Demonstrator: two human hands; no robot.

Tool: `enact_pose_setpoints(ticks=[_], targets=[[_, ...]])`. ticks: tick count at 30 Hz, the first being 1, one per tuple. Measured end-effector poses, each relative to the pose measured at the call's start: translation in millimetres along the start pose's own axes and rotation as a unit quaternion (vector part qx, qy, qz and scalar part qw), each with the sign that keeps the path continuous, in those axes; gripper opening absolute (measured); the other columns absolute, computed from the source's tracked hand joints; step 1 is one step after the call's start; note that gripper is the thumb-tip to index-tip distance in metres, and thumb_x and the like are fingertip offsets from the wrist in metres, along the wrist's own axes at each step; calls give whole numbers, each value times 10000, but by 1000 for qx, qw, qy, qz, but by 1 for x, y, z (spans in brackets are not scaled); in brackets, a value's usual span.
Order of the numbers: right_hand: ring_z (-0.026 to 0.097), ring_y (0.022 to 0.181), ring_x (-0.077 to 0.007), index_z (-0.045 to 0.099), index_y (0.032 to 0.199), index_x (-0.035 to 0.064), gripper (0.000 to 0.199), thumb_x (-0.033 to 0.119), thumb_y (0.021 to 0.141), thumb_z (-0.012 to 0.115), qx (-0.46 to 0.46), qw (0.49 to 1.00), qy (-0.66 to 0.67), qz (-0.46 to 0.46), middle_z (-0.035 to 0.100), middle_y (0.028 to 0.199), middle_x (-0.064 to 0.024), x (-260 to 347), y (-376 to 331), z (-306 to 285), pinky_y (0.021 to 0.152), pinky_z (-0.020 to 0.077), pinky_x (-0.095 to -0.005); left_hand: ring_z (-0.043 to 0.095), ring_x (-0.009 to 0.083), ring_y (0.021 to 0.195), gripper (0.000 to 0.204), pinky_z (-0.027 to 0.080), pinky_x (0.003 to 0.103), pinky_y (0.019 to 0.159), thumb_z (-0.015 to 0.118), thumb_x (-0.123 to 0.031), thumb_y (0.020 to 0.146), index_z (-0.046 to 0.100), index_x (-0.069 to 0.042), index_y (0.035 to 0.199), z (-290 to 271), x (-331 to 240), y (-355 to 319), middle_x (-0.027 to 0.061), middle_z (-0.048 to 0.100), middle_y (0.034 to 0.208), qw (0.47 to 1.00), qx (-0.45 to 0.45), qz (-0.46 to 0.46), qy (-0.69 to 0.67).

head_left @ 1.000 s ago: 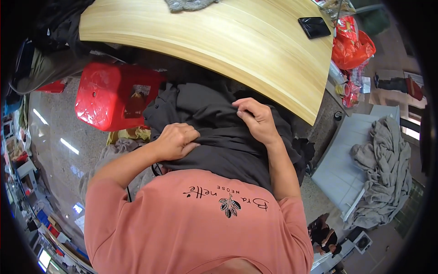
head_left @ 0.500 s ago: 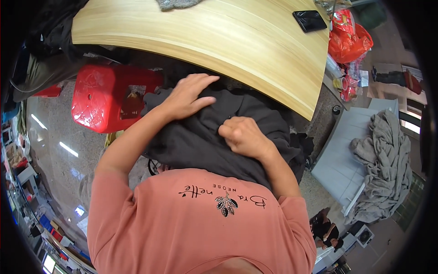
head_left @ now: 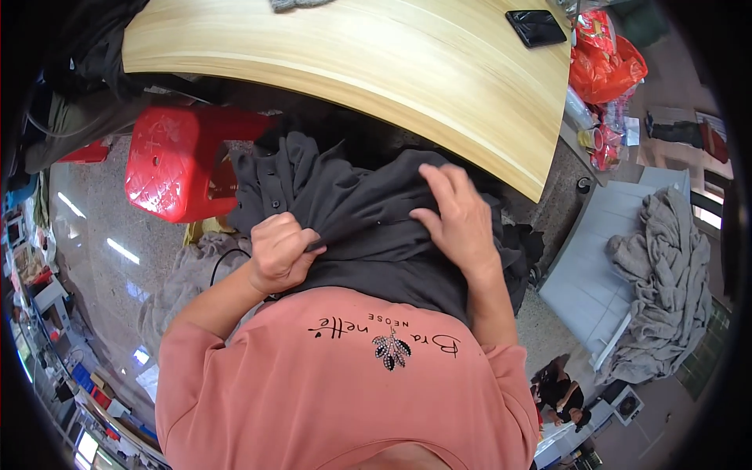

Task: Sorting and inspecting black garments at a workbench in a factory.

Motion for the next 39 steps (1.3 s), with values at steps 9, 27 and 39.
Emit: enact_pose_setpoints(ticks=[9, 27, 39], targets=[[457, 1084, -310, 521, 1114, 52, 567, 141, 597, 734, 128, 983, 120, -52, 502, 1157, -133, -15, -7, 20, 907, 361, -376, 466, 240, 480, 143, 359, 319, 432, 645, 7, 635, 550, 27, 740, -37, -2, -6, 98, 485, 574, 999, -9, -27, 15], [542, 644, -235, 510, 663, 22, 81, 27, 646, 589, 218, 871, 338, -282, 518, 691, -87, 69, -62, -55, 539, 429, -344, 461, 166, 486, 114, 328, 296, 473, 581, -89, 771, 557, -10, 692, -82, 8, -64, 79, 490, 571, 964, -2, -261, 46], [560, 567, -225, 544, 724, 0, 253, 200, 696, 695, 144, 965, 212, 56, 541, 635, -105, -24, -26, -1, 512, 417, -301, 406, 276, 499, 234, 322, 354, 460, 640, 20, 666, 422, -9, 585, -43, 18, -75, 105, 382, 542, 967, 133, -212, 44]])
Point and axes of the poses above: each hand's wrist, its own y-axis towards the middle knuckle, its own z-axis out of the palm, x = y × z, the point moved 8 cm from there along y, towards the middle knuckle
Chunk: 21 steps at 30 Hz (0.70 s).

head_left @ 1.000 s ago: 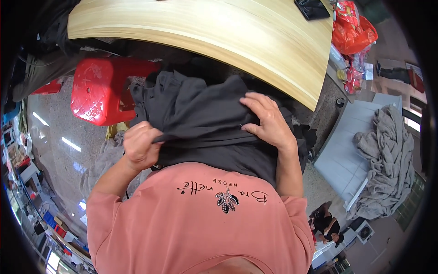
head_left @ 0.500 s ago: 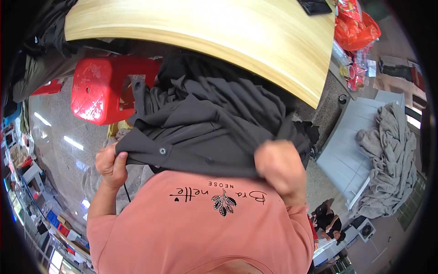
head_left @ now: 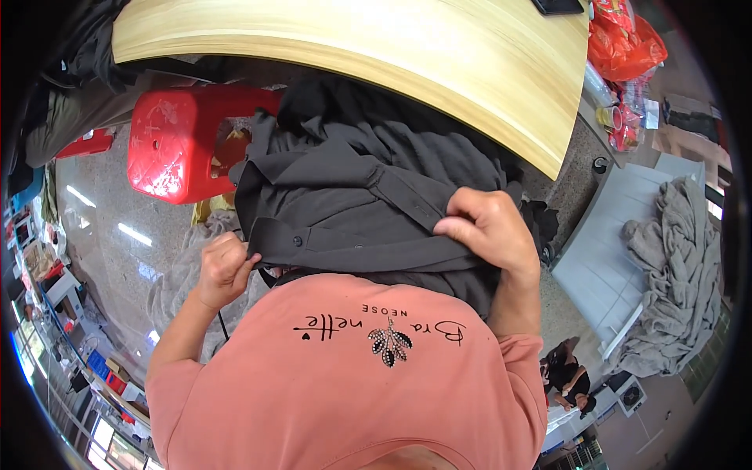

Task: Sorting and inspecting black garments at a workbench in a factory.

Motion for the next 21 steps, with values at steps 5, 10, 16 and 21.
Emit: enact_pose_setpoints(ticks=[5, 10, 16, 21], targets=[[540, 551, -283, 517, 705, 18, 402, 335, 602, 742, 76, 994, -62, -44, 526, 614, -102, 12, -11, 0, 484, 403, -324, 440, 295, 528, 236, 350, 375, 480, 660, -11, 635, 431, -9, 578, 12, 2, 5, 119, 429, 554, 996, 85, -2, 34], [531, 543, -261, 541, 741, 39, 391, 316, 562, 751, 21, 996, -39, -79, 511, 605, -86, 20, -36, -10, 478, 393, -323, 537, 314, 672, 310, 418, 384, 593, 755, -178, 556, 528, -19, 695, 21, -8, 27, 127, 529, 650, 922, 329, -26, 200], [537, 666, -255, 552, 773, 29, 279, 101, 550, 703, 70, 989, -64, -110, 520, 715, -70, 22, -53, 4, 561, 425, -346, 509, 283, 731, 361, 403, 371, 641, 697, -213, 617, 548, -41, 897, -6, -108, 144, 96, 515, 771, 957, 156, 201, 143], [537, 656, -257, 565, 774, 38, 264, 77, 546, 692, -59, 986, -50, -148, 517, 719, -68, 40, -57, -2, 559, 420, -340, 523, 231, 781, 190, 401, 335, 663, 678, -151, 618, 604, -63, 769, 89, -153, 158, 59, 538, 777, 917, 154, 368, 9]])
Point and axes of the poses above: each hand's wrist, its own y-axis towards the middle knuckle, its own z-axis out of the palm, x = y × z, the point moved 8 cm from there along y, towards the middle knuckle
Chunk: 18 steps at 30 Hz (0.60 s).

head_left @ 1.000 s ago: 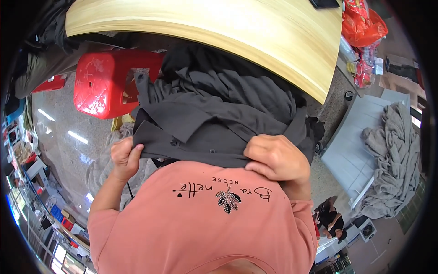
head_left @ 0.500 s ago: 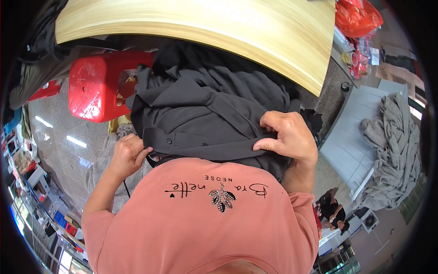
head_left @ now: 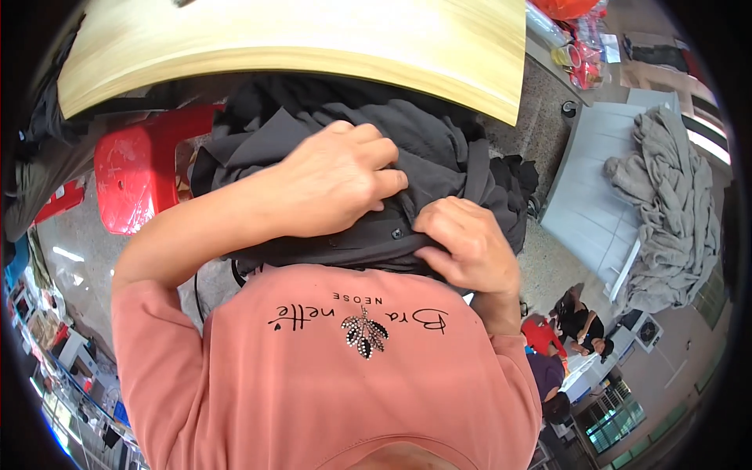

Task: Sorting and inspecting black garments at a workbench in a factory.

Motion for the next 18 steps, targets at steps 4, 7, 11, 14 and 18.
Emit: enact_pose_setpoints(ticks=[4, 7, 11, 14, 18], targets=[[497, 578, -219, 590, 772, 50, 231, 60, 548, 646, -68, 994, -70, -42, 498, 676, -49, 10, -3, 10, 511, 389, -324, 528, 233, 718, 53, 403, 346, 613, 606, -131, 632, 587, -91, 661, 35, 9, 8, 43, 538, 688, 999, -11, 1, -44], [481, 555, -187, 583, 750, 34, 176, 42, 576, 609, -115, 987, -77, -86, 511, 680, -36, 10, 1, 6, 479, 379, -298, 538, 261, 654, 55, 420, 368, 569, 591, -86, 632, 601, -78, 686, 34, 11, 12, 64, 543, 650, 994, -43, -30, -96], [489, 529, -166, 562, 740, 33, 135, 33, 607, 584, -164, 971, -108, -134, 507, 647, -27, 17, 6, -2, 449, 376, -282, 580, 263, 599, 222, 459, 326, 528, 629, 4, 620, 647, -56, 832, 33, 18, 17, 99, 583, 647, 970, -28, -91, -222], [488, 520, -176, 552, 758, 38, 133, 32, 627, 570, -154, 972, -122, -128, 488, 619, -34, 18, 9, -1, 447, 372, -290, 606, 270, 617, 188, 482, 296, 569, 638, -18, 650, 635, -31, 838, 47, 27, 13, 111, 617, 694, 952, 5, -134, -275], [480, 534, -165, 549, 757, 47, 141, 32, 618, 564, -186, 962, -157, -128, 457, 616, -26, 14, 7, -4, 467, 369, -285, 605, 199, 618, 106, 468, 261, 583, 613, -30, 718, 600, -4, 820, 62, 43, 11, 106, 616, 690, 929, 55, -196, -308]])
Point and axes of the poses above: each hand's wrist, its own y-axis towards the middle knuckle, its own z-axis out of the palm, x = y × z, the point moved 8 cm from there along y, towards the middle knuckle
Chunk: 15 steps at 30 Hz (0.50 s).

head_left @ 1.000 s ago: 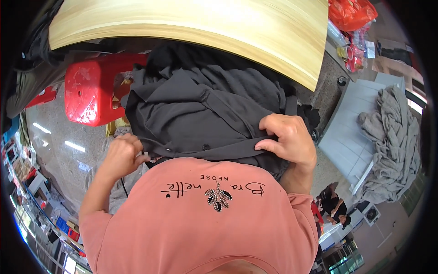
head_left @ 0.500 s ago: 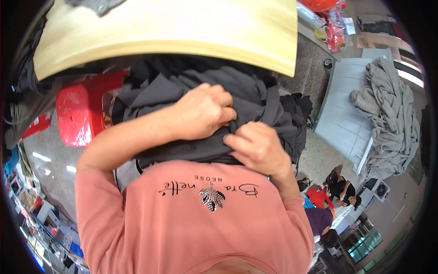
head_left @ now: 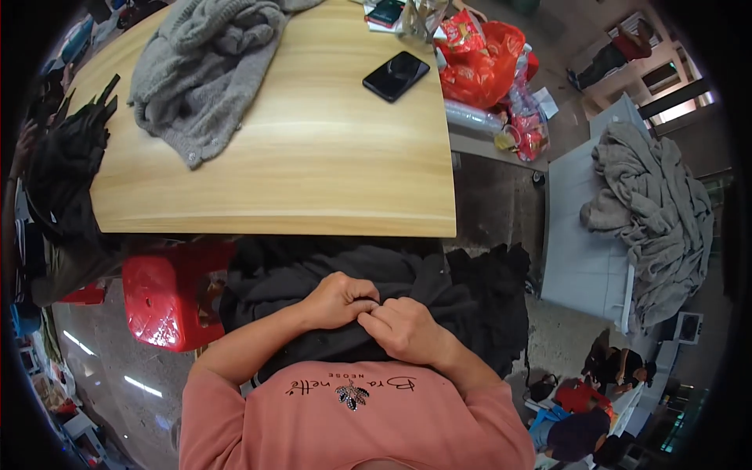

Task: Sorting and inspecting black garments at a workbench in a factory.

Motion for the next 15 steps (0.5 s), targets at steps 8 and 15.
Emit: enact_pose_setpoints(ticks=[8, 15], targets=[[459, 509, -153, 518, 710, 44, 97, 43, 622, 557, -31, 999, 18, -24, 424, 597, -22, -2, 3, -4, 448, 355, -275, 593, 230, 672, 135, 458, 292, 623, 613, -31, 715, 603, 26, 838, 9, -2, -1, 149, 612, 732, 995, 49, 29, -84], [476, 488, -163, 577, 792, 1, 189, 15, 603, 577, -24, 1000, 10, -10, 508, 633, -47, -2, 0, 4, 434, 363, -278, 555, 132, 675, 151, 439, 259, 632, 607, 5, 672, 596, 34, 820, 7, 6, -3, 93, 606, 707, 989, 76, -16, -127]])
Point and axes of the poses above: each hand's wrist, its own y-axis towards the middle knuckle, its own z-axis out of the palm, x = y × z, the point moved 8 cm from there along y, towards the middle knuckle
